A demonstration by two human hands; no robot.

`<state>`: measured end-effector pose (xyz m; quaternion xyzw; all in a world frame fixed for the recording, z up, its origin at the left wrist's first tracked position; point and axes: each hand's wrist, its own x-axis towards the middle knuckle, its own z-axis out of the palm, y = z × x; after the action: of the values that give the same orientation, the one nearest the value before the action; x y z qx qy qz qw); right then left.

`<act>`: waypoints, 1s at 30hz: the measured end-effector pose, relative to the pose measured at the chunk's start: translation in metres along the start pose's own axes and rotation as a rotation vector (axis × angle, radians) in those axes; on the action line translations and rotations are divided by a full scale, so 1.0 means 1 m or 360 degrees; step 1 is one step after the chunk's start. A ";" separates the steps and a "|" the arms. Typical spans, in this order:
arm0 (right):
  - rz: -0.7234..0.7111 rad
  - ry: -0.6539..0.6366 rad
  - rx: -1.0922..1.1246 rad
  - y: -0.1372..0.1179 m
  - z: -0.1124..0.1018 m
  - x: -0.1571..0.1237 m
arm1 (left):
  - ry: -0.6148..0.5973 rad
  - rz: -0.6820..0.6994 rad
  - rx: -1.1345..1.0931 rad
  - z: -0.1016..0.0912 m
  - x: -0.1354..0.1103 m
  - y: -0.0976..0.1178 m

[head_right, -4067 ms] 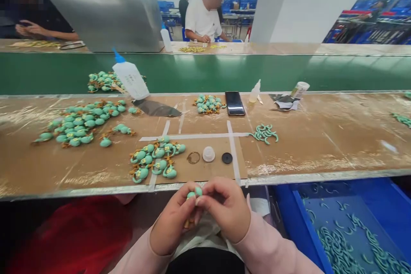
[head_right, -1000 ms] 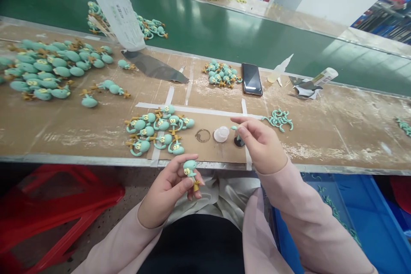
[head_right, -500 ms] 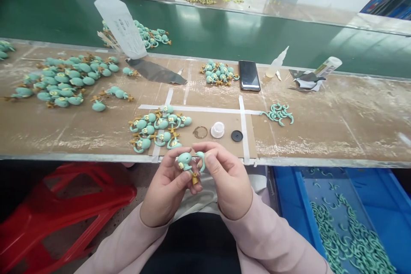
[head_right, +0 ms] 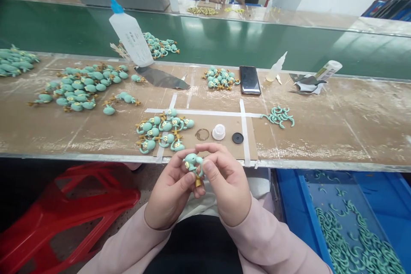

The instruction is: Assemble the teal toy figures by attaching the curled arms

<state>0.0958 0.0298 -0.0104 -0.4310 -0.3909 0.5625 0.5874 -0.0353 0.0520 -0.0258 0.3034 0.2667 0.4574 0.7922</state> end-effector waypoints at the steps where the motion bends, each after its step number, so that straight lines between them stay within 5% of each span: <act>1: -0.0022 0.0016 -0.0063 -0.001 0.000 0.000 | -0.0003 0.0003 -0.0001 0.000 0.000 0.000; 14: -0.0342 -0.0006 -0.0703 -0.012 -0.003 -0.001 | -0.0087 0.0140 0.0167 -0.001 -0.004 0.004; 19: -0.0626 0.0002 -0.1129 -0.020 -0.002 -0.002 | -0.0132 0.0149 0.0368 0.000 -0.012 0.014; 30: -0.1268 -0.0019 -0.1629 -0.019 0.012 -0.011 | -0.0382 0.0134 -0.0037 0.001 -0.008 0.009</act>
<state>0.0902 0.0198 0.0120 -0.4753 -0.7429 0.0465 0.4691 -0.0432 0.0484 -0.0172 0.3577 0.1517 0.4538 0.8019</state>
